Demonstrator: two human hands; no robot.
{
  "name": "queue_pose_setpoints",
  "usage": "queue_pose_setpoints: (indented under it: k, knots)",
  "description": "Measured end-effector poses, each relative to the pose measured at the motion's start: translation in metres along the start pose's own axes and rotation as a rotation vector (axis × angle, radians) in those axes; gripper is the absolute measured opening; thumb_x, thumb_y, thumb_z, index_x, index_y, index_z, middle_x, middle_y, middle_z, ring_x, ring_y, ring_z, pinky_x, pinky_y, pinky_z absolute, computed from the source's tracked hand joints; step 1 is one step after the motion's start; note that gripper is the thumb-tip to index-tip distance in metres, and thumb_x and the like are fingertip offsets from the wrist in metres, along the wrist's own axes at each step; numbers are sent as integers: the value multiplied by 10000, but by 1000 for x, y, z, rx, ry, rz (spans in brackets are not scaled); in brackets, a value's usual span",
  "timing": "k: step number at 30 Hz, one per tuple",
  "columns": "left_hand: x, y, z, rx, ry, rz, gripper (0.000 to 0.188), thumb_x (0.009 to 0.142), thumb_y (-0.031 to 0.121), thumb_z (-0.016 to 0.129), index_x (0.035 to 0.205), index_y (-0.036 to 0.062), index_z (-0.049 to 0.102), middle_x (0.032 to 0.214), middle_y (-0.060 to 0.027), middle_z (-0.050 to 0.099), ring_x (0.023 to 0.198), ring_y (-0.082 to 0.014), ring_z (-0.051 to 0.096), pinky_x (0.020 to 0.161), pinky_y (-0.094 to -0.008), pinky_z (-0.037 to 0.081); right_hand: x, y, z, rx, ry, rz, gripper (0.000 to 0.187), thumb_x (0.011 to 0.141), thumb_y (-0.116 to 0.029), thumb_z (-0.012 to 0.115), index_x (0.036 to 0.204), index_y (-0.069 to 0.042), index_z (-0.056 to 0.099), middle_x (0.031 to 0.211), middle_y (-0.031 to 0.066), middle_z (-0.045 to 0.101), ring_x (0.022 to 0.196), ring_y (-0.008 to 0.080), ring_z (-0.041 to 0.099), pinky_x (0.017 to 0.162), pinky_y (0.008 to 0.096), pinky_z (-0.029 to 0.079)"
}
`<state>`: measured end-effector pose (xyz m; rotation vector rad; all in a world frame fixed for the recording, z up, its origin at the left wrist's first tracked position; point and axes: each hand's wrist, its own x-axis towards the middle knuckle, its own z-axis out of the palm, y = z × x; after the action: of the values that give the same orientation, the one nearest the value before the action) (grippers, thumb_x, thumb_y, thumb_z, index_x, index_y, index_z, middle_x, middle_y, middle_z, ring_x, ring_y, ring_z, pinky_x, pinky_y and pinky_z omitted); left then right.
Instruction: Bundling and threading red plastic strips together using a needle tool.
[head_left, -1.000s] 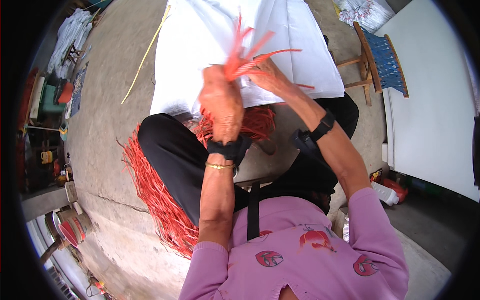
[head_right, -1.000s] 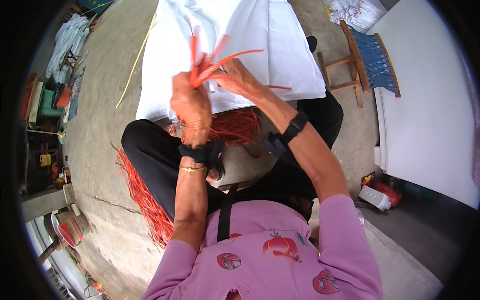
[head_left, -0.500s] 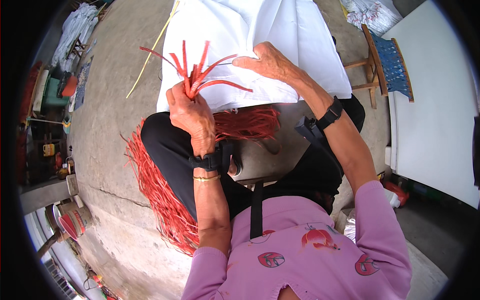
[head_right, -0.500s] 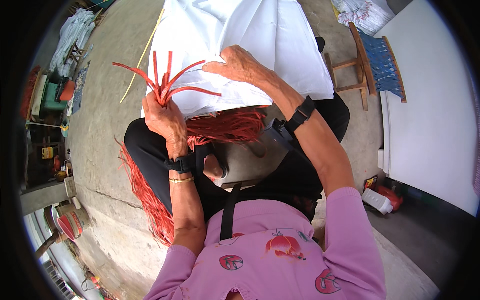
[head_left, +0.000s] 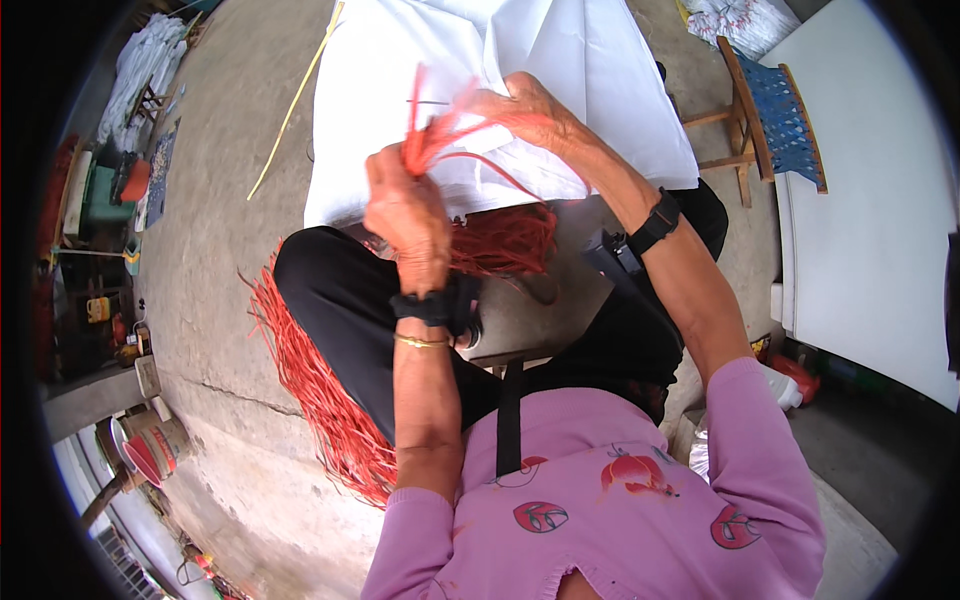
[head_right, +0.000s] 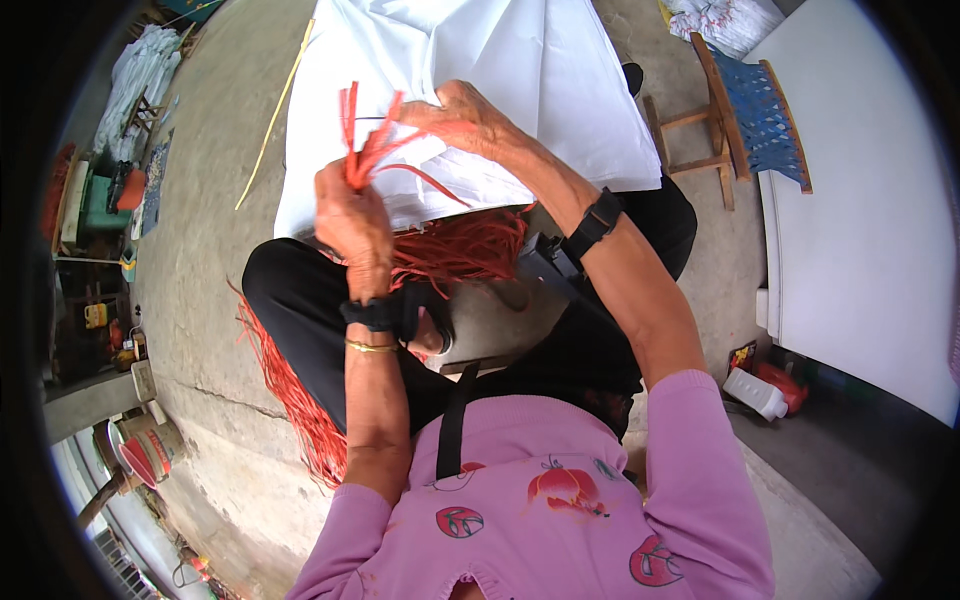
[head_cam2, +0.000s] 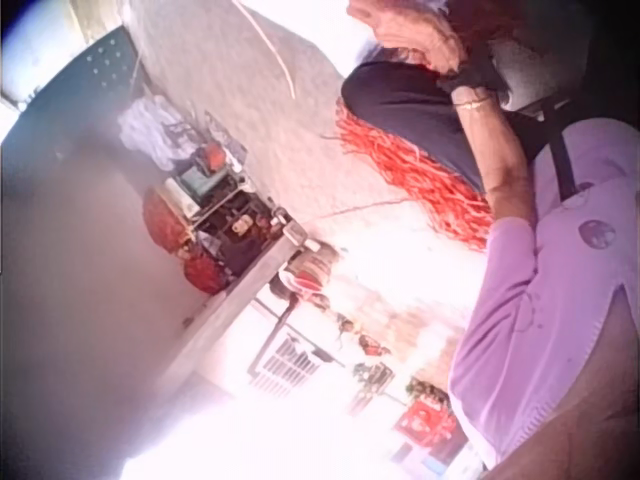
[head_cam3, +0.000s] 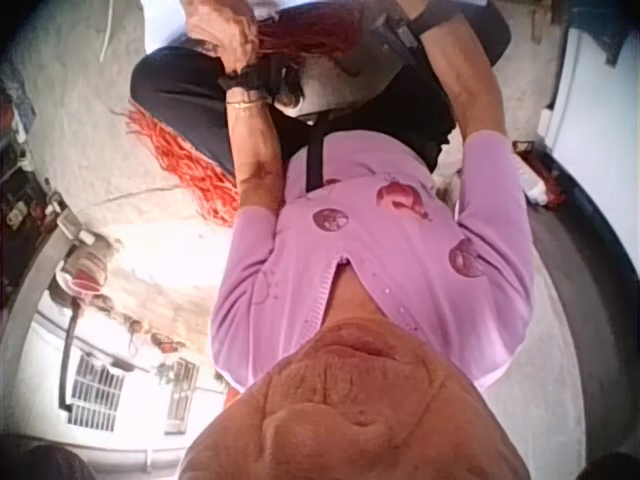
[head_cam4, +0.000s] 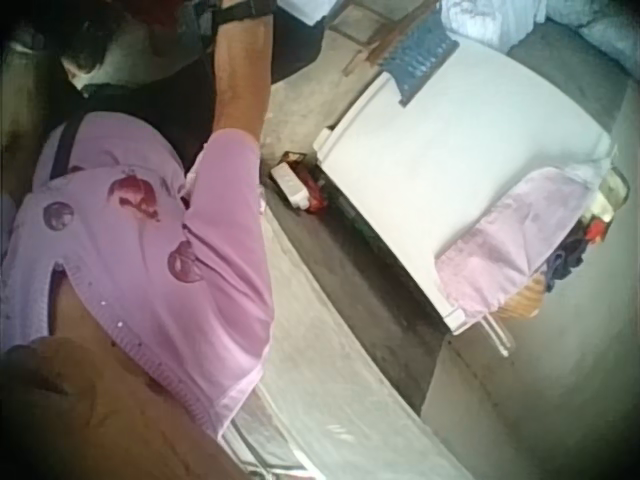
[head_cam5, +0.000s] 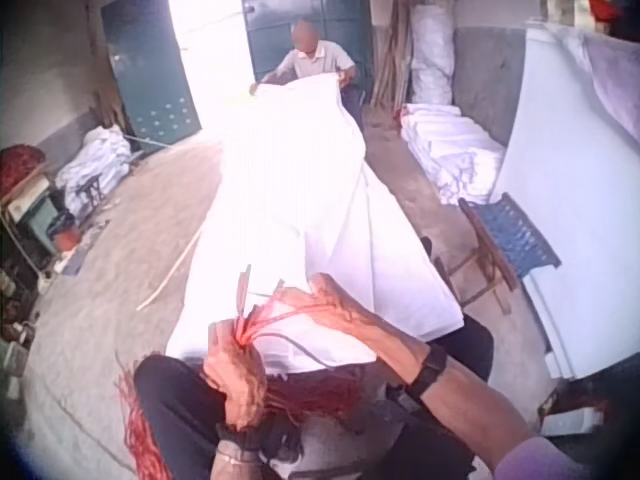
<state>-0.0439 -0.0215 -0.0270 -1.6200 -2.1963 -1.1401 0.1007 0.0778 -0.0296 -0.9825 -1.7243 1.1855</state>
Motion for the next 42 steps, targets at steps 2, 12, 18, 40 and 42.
queue_pose_setpoints:
  k: [2, 12, 18, 40, 42]
  knots:
    - [6, -15, -11, 7, 58, -23, 152, 741, 74, 620, 889, 91, 589, 859, -104, 597, 735, -323, 594, 617, -406, 470, -2, -29, -7, -401, -133, 9, 580, 799, -504, 612, 606, 41, 573, 447, 108, 400, 413, 208, 360, 439, 335, 384]
    - [4, 42, 8, -226, 191, 220, 101, 712, 35, 647, 779, 79, 585, 699, -102, 567, 630, -306, 581, 520, -378, 467, 2, -13, 5, -172, -128, -535, 345, 872, -342, 563, 768, -14, 594, 539, 126, 484, 499, 187, 457, 486, 342, 392]
    - [-1, 19, 13, -891, 27, -96, 275, 744, 7, 658, 1010, 12, 589, 894, -91, 628, 807, -187, 611, 714, -315, 500, -1, -15, 9, -173, -42, 28, 434, 783, -505, 590, 908, -97, 665, 523, 108, 433, 556, 193, 479, 521, 363, 404]
    - [13, -20, 41, -802, 239, -618, 197, 742, -62, 511, 911, -70, 611, 808, -69, 612, 699, -155, 561, 637, -279, 468, 5, -52, -4, -847, -144, -69, 569, 776, -448, 562, 506, 50, 512, 425, 168, 438, 410, 277, 471, 453, 421, 412]
    - [12, -20, 40, -780, 219, -549, 196, 738, -61, 507, 904, -69, 611, 793, -67, 611, 691, -155, 559, 631, -282, 467, 4, -48, -4, -957, -177, -216, 511, 767, -392, 553, 517, 53, 532, 440, 184, 466, 439, 318, 512, 475, 430, 436]
